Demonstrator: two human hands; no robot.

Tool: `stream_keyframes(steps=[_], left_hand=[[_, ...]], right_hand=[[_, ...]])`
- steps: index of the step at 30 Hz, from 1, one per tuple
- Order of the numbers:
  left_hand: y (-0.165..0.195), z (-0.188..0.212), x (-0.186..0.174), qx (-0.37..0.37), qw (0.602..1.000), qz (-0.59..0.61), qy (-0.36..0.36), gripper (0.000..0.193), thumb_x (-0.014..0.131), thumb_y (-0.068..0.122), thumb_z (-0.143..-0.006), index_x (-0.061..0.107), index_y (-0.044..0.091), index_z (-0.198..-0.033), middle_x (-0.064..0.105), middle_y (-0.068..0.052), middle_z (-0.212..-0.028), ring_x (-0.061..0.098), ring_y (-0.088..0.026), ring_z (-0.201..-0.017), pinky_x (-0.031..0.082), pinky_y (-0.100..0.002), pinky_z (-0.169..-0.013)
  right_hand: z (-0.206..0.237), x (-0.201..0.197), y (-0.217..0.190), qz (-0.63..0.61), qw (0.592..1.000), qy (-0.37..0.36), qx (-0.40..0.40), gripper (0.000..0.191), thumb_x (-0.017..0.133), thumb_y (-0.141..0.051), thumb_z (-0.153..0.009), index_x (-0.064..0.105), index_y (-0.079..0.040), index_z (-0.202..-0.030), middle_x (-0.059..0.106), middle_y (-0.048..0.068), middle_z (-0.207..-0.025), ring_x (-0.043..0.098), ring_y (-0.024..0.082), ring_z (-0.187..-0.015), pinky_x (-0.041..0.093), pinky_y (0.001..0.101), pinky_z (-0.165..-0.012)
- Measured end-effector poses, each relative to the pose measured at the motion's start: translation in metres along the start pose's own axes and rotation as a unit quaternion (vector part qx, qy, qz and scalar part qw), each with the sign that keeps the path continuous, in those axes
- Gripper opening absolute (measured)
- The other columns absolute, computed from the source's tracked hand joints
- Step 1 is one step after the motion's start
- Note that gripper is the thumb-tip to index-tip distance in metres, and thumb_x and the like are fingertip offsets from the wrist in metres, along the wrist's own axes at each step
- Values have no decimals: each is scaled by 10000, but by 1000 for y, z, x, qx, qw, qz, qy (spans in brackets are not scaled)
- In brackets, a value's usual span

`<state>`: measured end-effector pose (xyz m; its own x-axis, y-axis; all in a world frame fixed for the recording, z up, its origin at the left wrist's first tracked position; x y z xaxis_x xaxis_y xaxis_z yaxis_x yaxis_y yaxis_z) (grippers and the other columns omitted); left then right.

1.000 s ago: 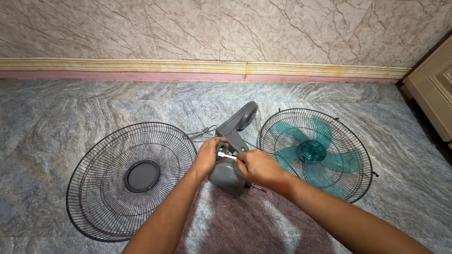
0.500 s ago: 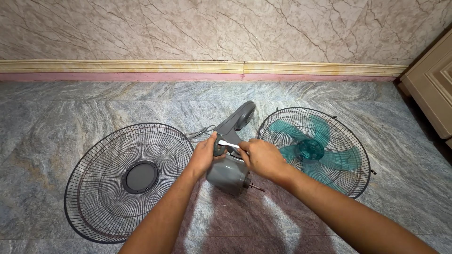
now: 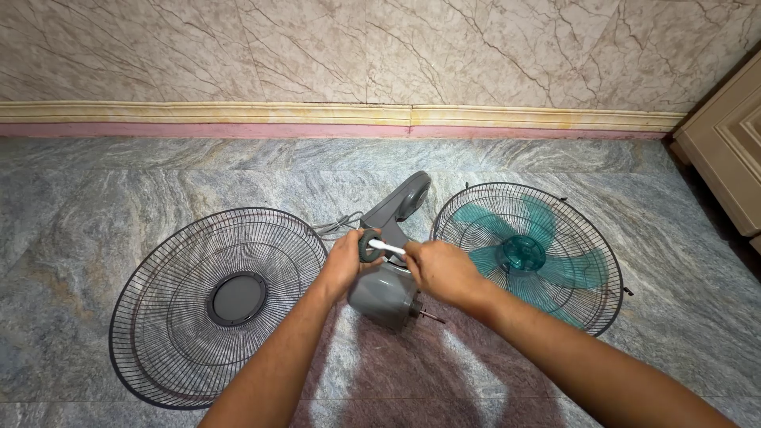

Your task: The person disassembles a standing electric fan on the floor. They remove the front grille, unscrew the rear housing cover with a screwdriver, lift off the blade assembly, and work on the motor housing and small ring parts, laying the components out on the floor.

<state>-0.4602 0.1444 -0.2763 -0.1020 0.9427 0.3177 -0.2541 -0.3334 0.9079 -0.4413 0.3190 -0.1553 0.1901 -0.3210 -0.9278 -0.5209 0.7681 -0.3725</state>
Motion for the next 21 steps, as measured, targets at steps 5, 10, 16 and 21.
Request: stream_keyframes(steps=[5,10,16,21], left_hand=[[7,6,3,-2,997,-78,-5,547,212,302,-1048,633,28,-1265,722,-91,-1088,652,-192,-839,598,-349,-740],[8,14,16,-38,999,-1,-4,606,374,491,-1068,648,-17,-1251,676,-102,-1012,652,-141,-846,618,-296,-741],[-5,10,11,-74,997,-33,-4,497,455,480,-1031,620,61,-1242,668,-91,-968,656,-165,-838,557,-302,-681],[-12,-6,5,2,1000,18,-21,465,480,409,-1056,635,4,-1223,670,-68,-1003,648,-154,-927,606,-310,-780]], right_hand=[[5,2,-10,-39,999,-22,-25,249,576,-240,-954,741,-55,-940,715,211,-775,712,396,-730,554,502,-712],[0,-3,-10,-22,1000,-13,-14,246,578,-253,-951,739,-68,-974,721,203,-782,710,391,-729,556,504,-704],[0,-5,-6,23,999,6,-25,230,596,-245,-940,737,-65,-966,722,185,-830,704,383,-746,547,508,-685],[4,9,-8,1,1000,-10,-22,230,589,-244,-946,735,-68,-971,723,171,-832,712,373,-746,558,491,-706]])
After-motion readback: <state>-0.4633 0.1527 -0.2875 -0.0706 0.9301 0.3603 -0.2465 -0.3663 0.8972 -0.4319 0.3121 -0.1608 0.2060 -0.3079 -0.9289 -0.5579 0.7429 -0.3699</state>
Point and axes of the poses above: each hand's wrist, its own z-axis away from the middle knuckle, its own x-axis out of the palm, y = z × x, the point moved 6 cm from there along -z, towards the middle knuckle
